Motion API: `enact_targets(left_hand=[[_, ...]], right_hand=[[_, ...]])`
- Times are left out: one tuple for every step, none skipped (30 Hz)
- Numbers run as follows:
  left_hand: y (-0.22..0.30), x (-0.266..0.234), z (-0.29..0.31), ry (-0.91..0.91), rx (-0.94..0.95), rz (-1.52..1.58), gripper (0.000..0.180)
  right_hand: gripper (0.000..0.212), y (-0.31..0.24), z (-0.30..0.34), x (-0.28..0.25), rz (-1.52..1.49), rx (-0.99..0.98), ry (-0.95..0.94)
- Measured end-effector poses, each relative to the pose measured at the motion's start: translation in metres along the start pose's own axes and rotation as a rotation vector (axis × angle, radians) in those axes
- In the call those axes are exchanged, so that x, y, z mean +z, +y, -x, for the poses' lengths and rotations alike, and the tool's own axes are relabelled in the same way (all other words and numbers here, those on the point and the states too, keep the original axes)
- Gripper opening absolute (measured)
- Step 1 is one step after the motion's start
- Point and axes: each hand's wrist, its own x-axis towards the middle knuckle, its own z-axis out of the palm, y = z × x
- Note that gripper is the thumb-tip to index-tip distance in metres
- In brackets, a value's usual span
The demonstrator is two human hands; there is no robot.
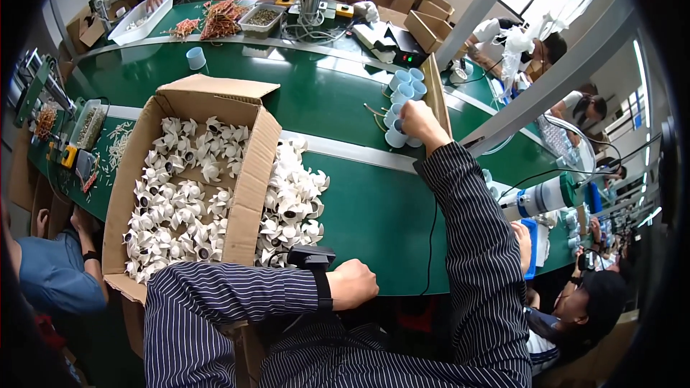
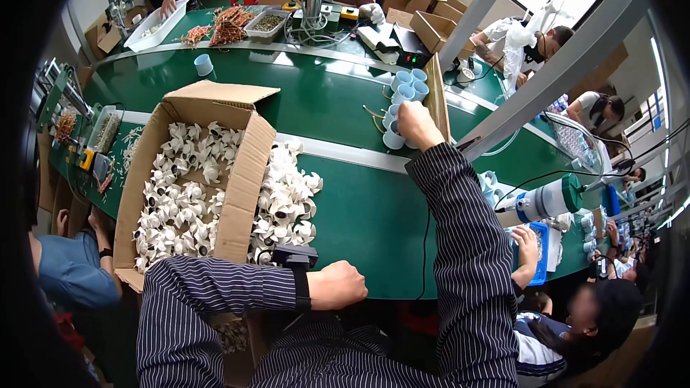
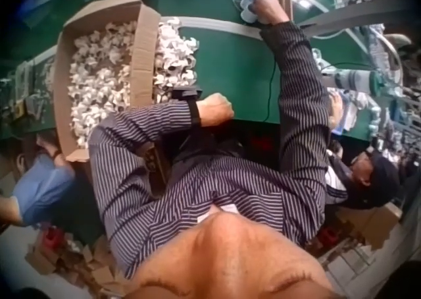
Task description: Assembling small white components into blue circular housings and using a pneumatic dispenser tool on an assembly line.
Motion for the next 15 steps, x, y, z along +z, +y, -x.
enact_targets(left_hand=[[-0.001,0.000,0.000,-0.002,0.006,0.005,0.006],[0.000,0.000,0.000,-0.003,0.018,-0.012,0.005],[0.002,-0.002,0.003,-0.007,0.021,-0.029,0.005],[0.001,-0.002,0.007,0.009,0.015,-0.022,0.005],[0.001,-0.003,0.009,0.020,0.023,-0.014,0.005],[-0.001,-0.003,0.010,0.009,0.027,-0.018,0.006],[0.001,-0.005,0.013,-0.007,0.021,-0.025,0.006],[-0.001,-0.002,0.008,-0.036,0.039,-0.041,0.008],[0.001,-0.003,0.009,-0.051,0.036,-0.057,0.008],[0.007,-0.004,0.014,-0.075,0.030,-0.109,0.006],[0.018,-0.015,0.019,-0.101,0.027,-0.173,0.006],[0.025,-0.016,0.019,-0.127,0.034,-0.173,0.006],[0.033,-0.014,0.020,-0.229,-0.001,-0.228,0.006],[0.038,-0.009,0.018,-0.321,-0.016,-0.280,0.007],[0.043,-0.011,0.022,-0.342,0.000,-0.280,0.007]], right_hand=[[0.015,-0.010,0.012,-0.003,0.025,-0.014,-0.025],[0.010,-0.024,0.030,-0.012,-0.059,-0.063,-0.021],[0.013,-0.038,0.045,-0.016,-0.100,-0.125,0.005],[0.017,-0.059,0.061,-0.018,-0.135,-0.143,-0.013],[0.023,-0.076,0.080,-0.024,-0.167,-0.148,-0.028],[0.024,-0.094,0.099,-0.026,-0.158,-0.136,-0.075],[0.025,-0.109,0.117,-0.028,-0.159,-0.132,-0.118],[0.026,-0.109,0.141,-0.023,-0.147,-0.195,-0.092],[0.025,-0.115,0.162,-0.019,-0.157,-0.242,-0.070],[0.022,-0.123,0.183,-0.011,-0.172,-0.206,-0.039],[0.020,-0.129,0.203,-0.012,-0.185,-0.165,0.004],[0.017,-0.133,0.221,-0.010,-0.203,-0.147,0.015],[0.015,-0.138,0.237,-0.011,-0.223,-0.130,0.027],[0.010,-0.144,0.253,-0.016,-0.223,-0.091,0.008],[0.008,-0.150,0.267,-0.017,-0.240,-0.075,-0.004]])
